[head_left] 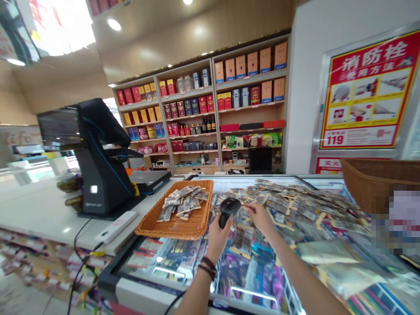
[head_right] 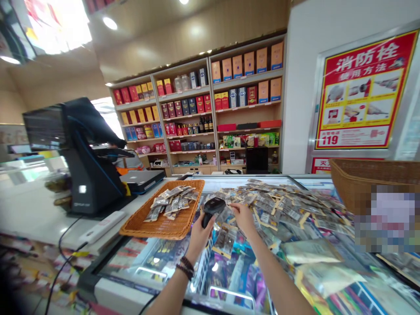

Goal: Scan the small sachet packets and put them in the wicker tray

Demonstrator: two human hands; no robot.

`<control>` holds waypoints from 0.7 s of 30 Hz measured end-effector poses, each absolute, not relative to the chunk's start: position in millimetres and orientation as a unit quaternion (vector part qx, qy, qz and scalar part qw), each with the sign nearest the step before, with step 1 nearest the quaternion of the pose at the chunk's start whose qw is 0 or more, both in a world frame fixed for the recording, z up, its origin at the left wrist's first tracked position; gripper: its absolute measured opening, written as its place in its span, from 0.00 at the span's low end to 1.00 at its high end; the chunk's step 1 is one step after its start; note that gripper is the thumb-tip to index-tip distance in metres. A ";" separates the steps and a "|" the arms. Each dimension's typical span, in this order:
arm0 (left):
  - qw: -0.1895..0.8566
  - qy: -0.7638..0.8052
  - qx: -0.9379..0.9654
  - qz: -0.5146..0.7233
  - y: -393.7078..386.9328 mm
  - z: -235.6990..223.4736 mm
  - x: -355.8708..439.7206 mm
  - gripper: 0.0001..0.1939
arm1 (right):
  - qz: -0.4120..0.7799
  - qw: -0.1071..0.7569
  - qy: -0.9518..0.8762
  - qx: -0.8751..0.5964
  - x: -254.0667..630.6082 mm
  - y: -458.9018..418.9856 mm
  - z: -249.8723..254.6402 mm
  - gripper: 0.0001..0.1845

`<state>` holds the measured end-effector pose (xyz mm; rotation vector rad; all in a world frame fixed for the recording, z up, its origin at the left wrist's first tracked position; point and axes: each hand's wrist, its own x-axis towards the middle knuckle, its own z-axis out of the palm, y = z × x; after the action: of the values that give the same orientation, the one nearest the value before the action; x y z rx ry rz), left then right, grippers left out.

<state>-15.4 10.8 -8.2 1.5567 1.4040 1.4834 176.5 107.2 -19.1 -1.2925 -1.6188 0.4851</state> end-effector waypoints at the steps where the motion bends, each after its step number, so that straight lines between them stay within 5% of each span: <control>1: 0.279 0.524 0.589 0.549 10.3 -7.4 -16.7 0.24 | 0.196 0.505 -0.650 -0.533 181.8 109.0 -17.5 0.14; 8: 0.224 0.527 0.646 0.505 4.3 3.6 -21.6 0.20 | 0.214 0.602 -0.587 -0.497 190.7 108.4 -12.2 0.12; 21: 0.190 0.537 0.659 0.492 -1.3 9.9 -22.7 0.20 | 0.163 0.624 -0.606 -0.465 184.6 96.5 -8.8 0.17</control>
<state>-22.7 -1.3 9.9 1.8528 1.5080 1.3818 184.6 96.5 -8.8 -1.0667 -1.3914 0.3748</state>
